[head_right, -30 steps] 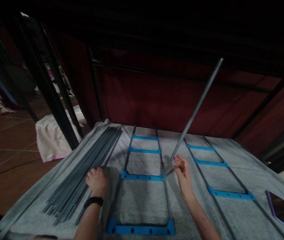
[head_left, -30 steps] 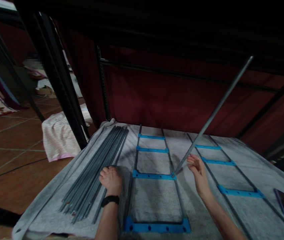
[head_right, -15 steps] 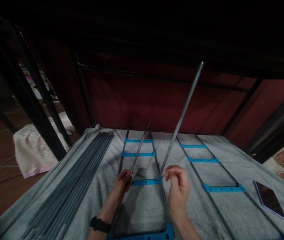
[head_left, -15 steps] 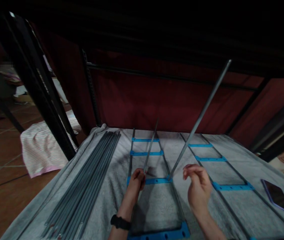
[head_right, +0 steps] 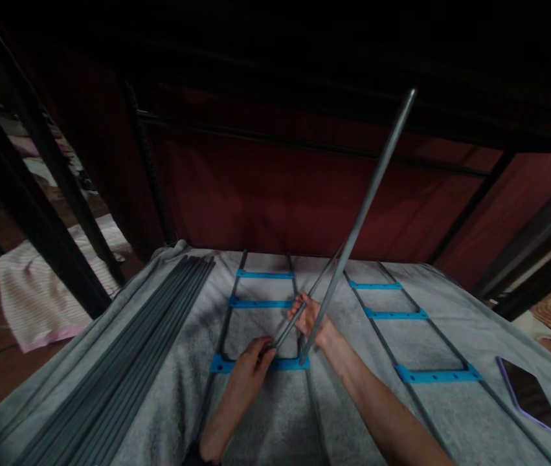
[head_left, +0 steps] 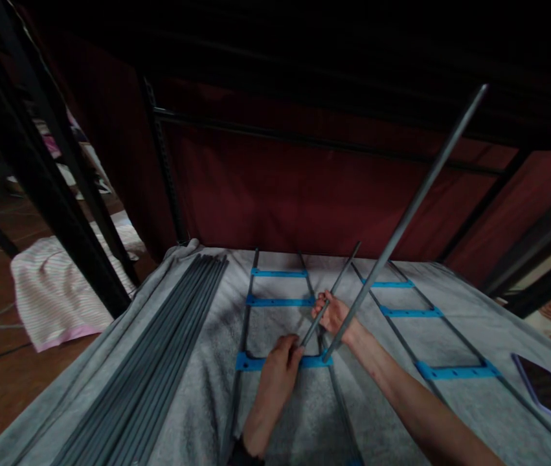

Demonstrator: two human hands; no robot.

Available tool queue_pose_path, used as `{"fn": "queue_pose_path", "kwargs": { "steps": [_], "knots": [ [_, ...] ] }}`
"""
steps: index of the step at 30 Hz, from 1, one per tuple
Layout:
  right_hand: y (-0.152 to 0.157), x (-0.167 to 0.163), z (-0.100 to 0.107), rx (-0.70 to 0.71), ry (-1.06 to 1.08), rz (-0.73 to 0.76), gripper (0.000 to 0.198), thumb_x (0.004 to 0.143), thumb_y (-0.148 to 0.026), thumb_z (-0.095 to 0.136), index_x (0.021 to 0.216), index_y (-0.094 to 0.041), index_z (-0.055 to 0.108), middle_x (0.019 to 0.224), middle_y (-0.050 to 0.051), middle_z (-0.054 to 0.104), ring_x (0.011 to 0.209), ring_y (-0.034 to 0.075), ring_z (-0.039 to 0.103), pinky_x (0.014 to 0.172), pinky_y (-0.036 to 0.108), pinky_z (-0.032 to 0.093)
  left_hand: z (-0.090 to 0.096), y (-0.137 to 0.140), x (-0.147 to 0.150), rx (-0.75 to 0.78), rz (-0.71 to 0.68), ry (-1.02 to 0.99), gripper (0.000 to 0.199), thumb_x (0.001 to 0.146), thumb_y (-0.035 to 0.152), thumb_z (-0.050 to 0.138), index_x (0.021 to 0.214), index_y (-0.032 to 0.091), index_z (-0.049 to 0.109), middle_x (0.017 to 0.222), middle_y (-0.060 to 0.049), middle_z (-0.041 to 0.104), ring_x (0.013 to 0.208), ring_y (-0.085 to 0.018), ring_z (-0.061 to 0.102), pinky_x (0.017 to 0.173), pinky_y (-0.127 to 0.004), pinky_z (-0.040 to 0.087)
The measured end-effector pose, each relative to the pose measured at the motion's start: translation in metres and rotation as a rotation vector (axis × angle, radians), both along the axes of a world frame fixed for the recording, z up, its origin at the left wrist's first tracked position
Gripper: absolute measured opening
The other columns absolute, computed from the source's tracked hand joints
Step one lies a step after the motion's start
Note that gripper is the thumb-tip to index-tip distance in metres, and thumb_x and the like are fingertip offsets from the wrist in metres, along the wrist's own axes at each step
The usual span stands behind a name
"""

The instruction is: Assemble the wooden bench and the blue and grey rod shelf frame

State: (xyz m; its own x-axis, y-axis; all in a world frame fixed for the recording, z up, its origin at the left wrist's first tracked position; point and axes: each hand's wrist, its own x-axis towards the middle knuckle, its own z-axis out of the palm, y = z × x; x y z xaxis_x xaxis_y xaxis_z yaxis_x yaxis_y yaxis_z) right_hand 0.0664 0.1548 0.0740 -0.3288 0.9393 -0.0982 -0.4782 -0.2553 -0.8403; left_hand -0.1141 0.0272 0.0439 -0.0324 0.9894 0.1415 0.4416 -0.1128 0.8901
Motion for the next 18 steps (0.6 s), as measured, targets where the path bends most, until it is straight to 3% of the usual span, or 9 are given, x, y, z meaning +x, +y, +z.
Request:
{"fn": "queue_pose_path", "kwargs": {
  "steps": [3,7,11,16,18],
  "knots": [
    [0.036,0.012,0.016,0.133,0.067,-0.17,0.034,0.083,-0.046,0.069,0.068,-0.023,0.048,0.055,-0.008,0.043,0.047,0.009,0.046,0.05,0.024,0.051,-0.006,0.005,-0.023,0.027,0.196,0.039,0.035,0.095,0.037,0.044,0.115,0.018,0.066,0.113,-0.012,0.07,0.103,-0.023,0.067,0.09,-0.036,0.053],
    [0.091,0.03,0.045,0.238,0.08,-0.526,0.048,0.086,-0.046,0.059,0.059,-0.023,0.026,0.047,-0.011,0.022,0.037,0.006,0.019,0.032,0.017,0.021,-0.016,0.013,-0.054,-0.005,0.42,0.196,0.034,0.092,0.033,0.047,0.11,0.015,0.068,0.11,-0.015,0.068,0.101,-0.026,0.067,0.093,-0.041,0.054],
    [0.134,0.026,0.066,0.347,0.063,-0.745,0.047,0.085,-0.046,0.053,0.062,-0.024,0.019,0.047,-0.011,0.022,0.036,0.006,0.019,0.032,0.017,0.019,-0.025,0.016,-0.064,-0.032,0.431,0.277,0.035,0.092,0.032,0.047,0.111,0.015,0.069,0.112,-0.014,0.068,0.106,-0.029,0.065,0.099,-0.044,0.051],
    [0.176,0.018,0.091,0.354,0.077,-0.859,0.041,0.083,-0.043,0.051,0.064,-0.025,0.02,0.046,-0.012,0.023,0.035,0.006,0.02,0.033,0.018,0.021,-0.029,0.013,-0.066,-0.106,0.381,0.357,0.035,0.093,0.03,0.045,0.116,0.018,0.068,0.116,-0.012,0.067,0.106,-0.027,0.064,0.097,-0.042,0.051],
    [0.19,0.016,0.101,0.372,0.017,-0.832,0.041,0.082,-0.043,0.049,0.064,-0.025,0.018,0.045,-0.012,0.022,0.035,0.006,0.019,0.033,0.018,0.018,-0.03,0.012,-0.066,-0.142,0.39,0.43,0.037,0.094,0.029,0.043,0.12,0.016,0.066,0.118,-0.014,0.066,0.108,-0.027,0.062,0.097,-0.042,0.05]
  ]
}}
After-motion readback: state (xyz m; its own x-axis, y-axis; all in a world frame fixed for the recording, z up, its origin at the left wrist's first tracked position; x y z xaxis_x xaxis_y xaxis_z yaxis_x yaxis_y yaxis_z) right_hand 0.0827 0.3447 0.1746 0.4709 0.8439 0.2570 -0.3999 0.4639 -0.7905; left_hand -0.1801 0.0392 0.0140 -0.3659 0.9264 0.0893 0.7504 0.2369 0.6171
